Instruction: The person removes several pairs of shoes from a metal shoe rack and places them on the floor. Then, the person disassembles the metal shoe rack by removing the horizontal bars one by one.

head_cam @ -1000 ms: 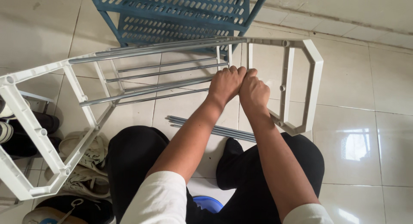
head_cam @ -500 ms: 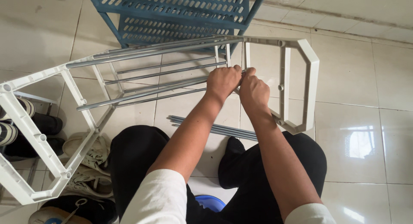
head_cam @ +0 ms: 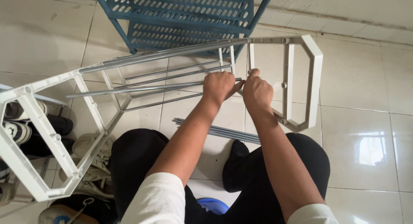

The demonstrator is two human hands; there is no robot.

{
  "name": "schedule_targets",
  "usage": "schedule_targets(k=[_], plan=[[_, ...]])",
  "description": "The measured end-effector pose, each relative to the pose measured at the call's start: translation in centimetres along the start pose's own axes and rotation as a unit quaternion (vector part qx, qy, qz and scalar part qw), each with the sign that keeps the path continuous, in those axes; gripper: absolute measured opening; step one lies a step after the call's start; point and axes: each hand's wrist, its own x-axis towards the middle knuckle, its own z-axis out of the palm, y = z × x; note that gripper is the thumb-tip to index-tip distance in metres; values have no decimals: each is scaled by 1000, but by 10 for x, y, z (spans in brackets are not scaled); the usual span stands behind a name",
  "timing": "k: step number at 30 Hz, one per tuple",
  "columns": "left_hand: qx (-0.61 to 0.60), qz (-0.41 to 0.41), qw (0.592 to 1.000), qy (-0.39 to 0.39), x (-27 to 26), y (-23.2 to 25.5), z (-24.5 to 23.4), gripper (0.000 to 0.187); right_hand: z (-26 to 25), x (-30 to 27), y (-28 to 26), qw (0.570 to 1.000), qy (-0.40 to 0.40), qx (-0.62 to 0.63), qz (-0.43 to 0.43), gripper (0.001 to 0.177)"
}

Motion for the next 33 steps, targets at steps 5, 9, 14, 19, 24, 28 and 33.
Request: schedule_targets(k=[5,9,14,19,24,28,33], plan=[[-30,2,1000,8,1,-2,10,26,-9,5,-4,999,-20,-46,4,21],[-44,15,995,83,-9,-12,12,12,-16,12,-2,996,-16,-92,-1,19],[-76,26,991,112,-19,-24,-8,10,-27,38,-9,986,-20,-163,-2,24],[-51,-6,995,85,-23,-43,-26,13,-46,69,-14,979,-2,-202,5,44],[-3,-5,995,101,-25,-67,-41,10,-71,78,-22,977,-52,-204,31,37],[-17,42,988,148,-32,-76,-49,18,-80,78,-29,973,-72,-214,48,34],[58,94,983,144,-38,-74,-45,24,-65,70,-19,961,-162,-224,13,28]])
